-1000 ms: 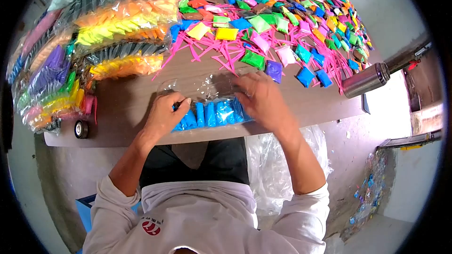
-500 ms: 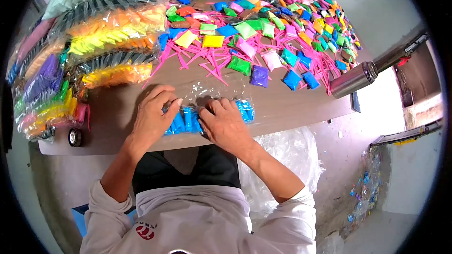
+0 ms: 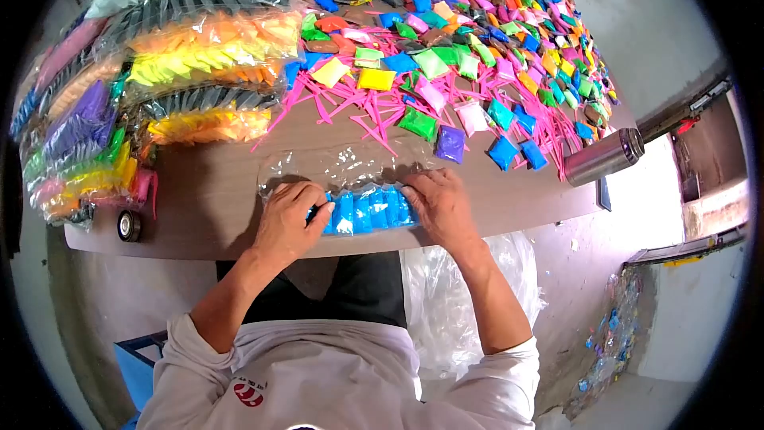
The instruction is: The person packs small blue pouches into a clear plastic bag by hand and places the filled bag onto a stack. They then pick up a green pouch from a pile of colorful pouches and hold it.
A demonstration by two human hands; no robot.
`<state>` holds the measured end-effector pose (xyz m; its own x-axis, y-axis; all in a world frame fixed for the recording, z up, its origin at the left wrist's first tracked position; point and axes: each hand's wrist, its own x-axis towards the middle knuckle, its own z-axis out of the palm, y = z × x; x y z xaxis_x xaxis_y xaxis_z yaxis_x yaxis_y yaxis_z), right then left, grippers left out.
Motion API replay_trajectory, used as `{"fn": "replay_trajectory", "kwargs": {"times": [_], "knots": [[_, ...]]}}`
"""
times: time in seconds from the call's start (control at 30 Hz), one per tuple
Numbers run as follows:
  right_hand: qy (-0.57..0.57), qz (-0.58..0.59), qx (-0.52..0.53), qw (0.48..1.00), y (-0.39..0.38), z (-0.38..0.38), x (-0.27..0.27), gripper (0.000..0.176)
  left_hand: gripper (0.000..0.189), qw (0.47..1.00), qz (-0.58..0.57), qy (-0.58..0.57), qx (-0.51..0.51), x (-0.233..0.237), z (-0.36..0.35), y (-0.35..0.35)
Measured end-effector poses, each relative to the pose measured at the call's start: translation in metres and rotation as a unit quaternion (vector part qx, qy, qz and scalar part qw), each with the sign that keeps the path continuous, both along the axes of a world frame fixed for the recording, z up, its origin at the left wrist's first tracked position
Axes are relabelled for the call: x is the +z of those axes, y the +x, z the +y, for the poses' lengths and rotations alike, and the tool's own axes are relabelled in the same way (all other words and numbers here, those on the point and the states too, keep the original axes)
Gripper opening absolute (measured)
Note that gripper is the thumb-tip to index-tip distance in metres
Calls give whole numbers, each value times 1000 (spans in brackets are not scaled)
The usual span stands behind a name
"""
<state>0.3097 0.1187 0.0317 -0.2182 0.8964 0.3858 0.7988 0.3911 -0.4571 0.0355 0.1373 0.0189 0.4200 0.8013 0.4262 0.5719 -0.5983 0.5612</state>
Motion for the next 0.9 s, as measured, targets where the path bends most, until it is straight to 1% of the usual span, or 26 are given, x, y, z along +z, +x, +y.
{"fn": "replay_trajectory", "kwargs": {"times": [0.13, 0.2, 0.23, 0.3, 0.33, 0.37, 0.43, 0.47, 0.5, 0.57, 0.6, 0.63, 0.7, 0.73, 0.8, 0.83, 0.9], "knots": [[-44, -17, 21, 999, 12, 8, 2, 16, 16, 1000, 3, -11, 8, 1, -1, 3], [-223, 54, -11, 973, 13, 15, 14, 15, 14, 1000, -7, -1, 12, -3, 0, 3], [-223, 51, -6, 973, 10, 19, 20, 15, 13, 1000, -14, 8, 12, -5, 0, 3], [-120, -26, 6, 992, 3, 28, 32, 14, 14, 1000, -13, 3, 15, -2, -1, 1], [-37, -47, 25, 998, -2, 35, 34, 18, 14, 1000, -11, -1, 14, -1, -1, 1], [-38, -48, 27, 998, -11, 41, 37, 18, 14, 1000, -11, -2, 17, -1, -2, 1], [21, -80, 48, 995, -41, 52, 56, 27, 16, 1000, -9, -5, 15, 0, -1, 1], [-22, -90, 65, 994, -46, 63, 48, 35, 16, 1000, -9, -4, 17, -1, -1, 1], [-21, -90, 67, 993, -52, 74, 35, 35, 17, 1000, -6, -3, 14, -3, 0, 1], [21, -130, 98, 986, -65, 91, 13, 38, 18, 1000, -3, -2, 14, -4, 0, 1], [-75, -187, 89, 975, -72, 94, 18, 47, 19, 1000, -2, -5, 14, -5, 0, 1], [-74, -187, 92, 975, -76, 97, 18, 47, 20, 1000, -2, -7, 14, -5, 0, 1], [-126, -195, 114, 966, -82, 102, 17, 40, 20, 1000, -7, -5, 17, -6, 0, 1], [-126, -196, 116, 965, -82, 106, 18, 40, 21, 1000, -10, -1, 16, -6, 0, 1], [-256, -156, 126, 946, -80, 113, 27, 27, 21, 1000, -17, 0, 14, -7, 1, 2], [-257, -156, 127, 945, -80, 112, 33, 27, 21, 1000, -24, 0, 10, -8, 1, 2], [-331, -103, 154, 925, -78, 108, 51, 18, 22, 1000, -22, 2, 13, -10, 1, 2]]}}
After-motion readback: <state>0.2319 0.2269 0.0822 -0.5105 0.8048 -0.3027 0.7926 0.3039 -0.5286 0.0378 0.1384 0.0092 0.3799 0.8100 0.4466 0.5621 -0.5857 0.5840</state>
